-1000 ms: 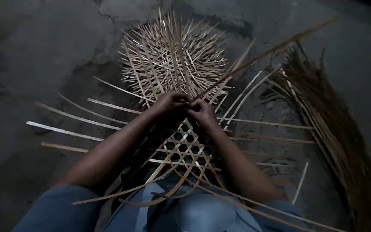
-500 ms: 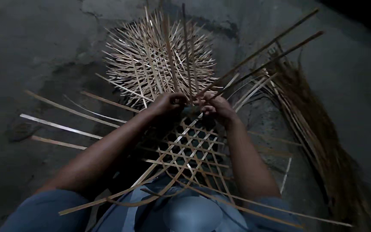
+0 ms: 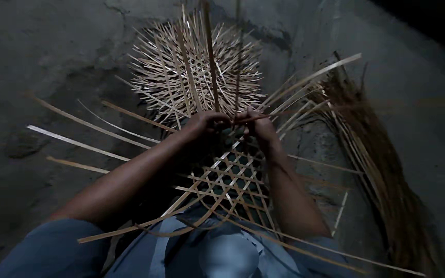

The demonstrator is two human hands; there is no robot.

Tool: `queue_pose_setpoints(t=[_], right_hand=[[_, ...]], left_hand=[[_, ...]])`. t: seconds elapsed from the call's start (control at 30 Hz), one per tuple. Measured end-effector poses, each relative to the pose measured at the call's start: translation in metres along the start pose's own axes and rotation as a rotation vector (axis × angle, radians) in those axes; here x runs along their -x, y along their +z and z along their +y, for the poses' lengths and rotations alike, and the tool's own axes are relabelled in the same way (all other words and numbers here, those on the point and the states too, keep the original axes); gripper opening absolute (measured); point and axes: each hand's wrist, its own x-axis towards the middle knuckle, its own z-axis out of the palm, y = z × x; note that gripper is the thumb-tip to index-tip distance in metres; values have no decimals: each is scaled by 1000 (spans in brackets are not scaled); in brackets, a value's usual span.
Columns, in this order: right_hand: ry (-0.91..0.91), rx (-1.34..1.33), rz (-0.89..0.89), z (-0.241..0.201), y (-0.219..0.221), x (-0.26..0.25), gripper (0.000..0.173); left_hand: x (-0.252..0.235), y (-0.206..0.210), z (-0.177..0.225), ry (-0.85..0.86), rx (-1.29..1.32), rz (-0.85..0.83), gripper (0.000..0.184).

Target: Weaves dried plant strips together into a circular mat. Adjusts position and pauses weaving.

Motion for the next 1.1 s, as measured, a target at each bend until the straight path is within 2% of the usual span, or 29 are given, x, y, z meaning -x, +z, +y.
queue_pose_setpoints(t=[0.1, 0.2, 0.3, 0.37, 0.47, 0.53, 0.57, 0.63, 0.67, 0.7, 0.77, 0.87, 1.0, 1.07, 1.1], right_hand=[[-154, -127, -127, 20, -9, -21, 61], [-197, -115, -134, 21, -7, -15, 61], [-126, -65, 9, 9, 6, -1, 46], [-153, -100, 150, 5, 9, 13, 47], [-211, -208, 327, 13, 0, 53, 44], [-173, -345, 410, 30, -8, 79, 42], [-141, -443, 462, 39, -11, 85, 43], [-38, -644, 593, 56, -8, 90, 43], [13, -730, 658, 64, -4, 90, 41], [56, -795, 707, 72, -1, 88, 37], [156, -875, 771, 81, 4, 80, 32], [267, -777, 631, 79, -5, 73, 33], [187, -614, 422, 64, -20, 77, 38], [166, -601, 427, 69, -17, 78, 32], [143, -615, 488, 72, -11, 77, 26]], left_hand=[[0, -9, -5, -146, 177, -43, 25], [-20, -8, 7, -356, -52, -84, 19], [-31, -2, 27, -482, -231, -135, 27], [-26, -1, 31, -507, -193, -82, 42], [-1, 2, 38, -439, -162, 129, 62], [25, 13, 44, -285, -267, 239, 65], [36, 20, 42, -202, -346, 236, 64], [55, 36, 36, -136, -547, 39, 67], [60, 43, 34, -175, -631, -102, 73], [63, 50, 33, -205, -694, -173, 76], [65, 58, 33, -223, -754, -180, 78], [67, 61, 33, -222, -778, -128, 77], [72, 64, 29, -226, -765, 13, 76], [74, 63, 30, -248, -758, 29, 81], [74, 62, 31, -256, -750, 35, 83]])
